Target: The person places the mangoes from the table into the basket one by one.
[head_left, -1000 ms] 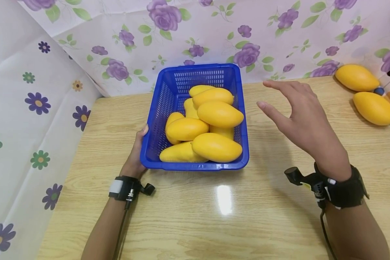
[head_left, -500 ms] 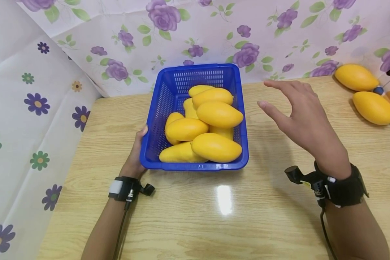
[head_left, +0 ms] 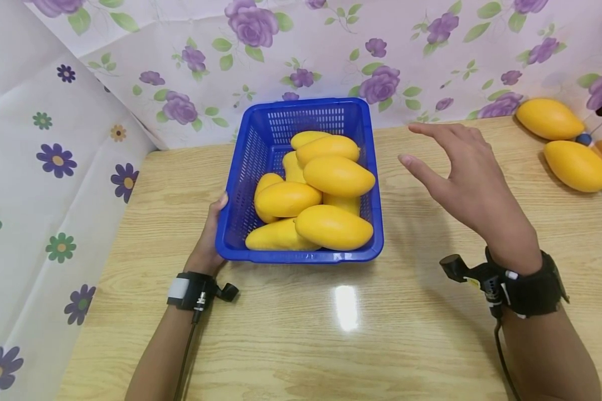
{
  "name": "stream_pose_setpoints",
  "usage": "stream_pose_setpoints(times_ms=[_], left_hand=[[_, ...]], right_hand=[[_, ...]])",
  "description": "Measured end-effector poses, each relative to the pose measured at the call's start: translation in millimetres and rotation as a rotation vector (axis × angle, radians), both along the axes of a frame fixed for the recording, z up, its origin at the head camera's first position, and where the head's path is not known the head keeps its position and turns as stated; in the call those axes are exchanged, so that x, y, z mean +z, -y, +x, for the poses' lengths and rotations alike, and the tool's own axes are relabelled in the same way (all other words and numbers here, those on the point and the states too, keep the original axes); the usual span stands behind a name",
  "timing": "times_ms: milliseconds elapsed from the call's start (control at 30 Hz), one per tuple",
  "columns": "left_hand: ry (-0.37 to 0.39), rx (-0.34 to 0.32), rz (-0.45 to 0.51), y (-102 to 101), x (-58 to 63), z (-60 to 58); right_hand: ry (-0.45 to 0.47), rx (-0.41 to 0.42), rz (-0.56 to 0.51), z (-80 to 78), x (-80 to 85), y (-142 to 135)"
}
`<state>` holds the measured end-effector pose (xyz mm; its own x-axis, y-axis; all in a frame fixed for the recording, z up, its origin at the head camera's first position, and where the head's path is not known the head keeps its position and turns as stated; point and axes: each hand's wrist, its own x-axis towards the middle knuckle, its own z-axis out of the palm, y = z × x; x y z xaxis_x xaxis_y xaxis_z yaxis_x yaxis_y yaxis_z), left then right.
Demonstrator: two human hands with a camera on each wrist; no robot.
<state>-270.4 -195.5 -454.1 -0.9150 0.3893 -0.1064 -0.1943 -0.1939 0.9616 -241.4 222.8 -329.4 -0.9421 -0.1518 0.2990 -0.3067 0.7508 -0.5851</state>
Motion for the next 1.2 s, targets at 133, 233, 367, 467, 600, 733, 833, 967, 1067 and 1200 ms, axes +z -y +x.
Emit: stream_pose_setpoints(times_ms=[133, 233, 367, 467, 600, 733, 833, 967, 1067, 1200], left_hand=[[-0.01, -0.002, 0.001, 0, -0.6, -0.4], [-0.015, -0.005, 0.002, 1, -0.8, -0.7], [-0.016, -0.006, 0.003, 1, -1.2, -0.9], [-0.017, -0.006, 0.0, 1, -1.7, -1.3], [-0.016, -0.006, -0.001, 1, -2.5, -1.6], [-0.015, -0.009, 0.005, 2, -3.3, -1.7], [-0.012, -0.01, 0.007, 2, -3.4, -1.3], [-0.009, -0.008, 0.012, 2, -3.2, -0.9], [-0.011, -0.008, 0.012, 1, -3.1, -1.1], [-0.014, -0.013, 0.008, 1, -2.6, -1.3]], right_hand=[[0.008, -0.004, 0.007, -0.8, -0.1, 0], [0.013, -0.007, 0.01, -1.5, -0.2, -1], [0.015, -0.008, 0.006, -2.3, -0.3, -1], [0.016, -0.007, 0.004, -3.0, -0.6, -2], [0.022, -0.008, 0.006, -4.1, -1.3, -3], [0.023, -0.01, 0.006, -5.3, -2.2, -4], [0.022, -0.011, 0.004, -6.4, -3.4, -4], [0.024, -0.014, 0.006, -8.3, -4.8, -6], [0.024, -0.018, 0.006, -10.0, -5.5, -7], [0.026, -0.021, -0.001, -11.8, -6.2, -9]])
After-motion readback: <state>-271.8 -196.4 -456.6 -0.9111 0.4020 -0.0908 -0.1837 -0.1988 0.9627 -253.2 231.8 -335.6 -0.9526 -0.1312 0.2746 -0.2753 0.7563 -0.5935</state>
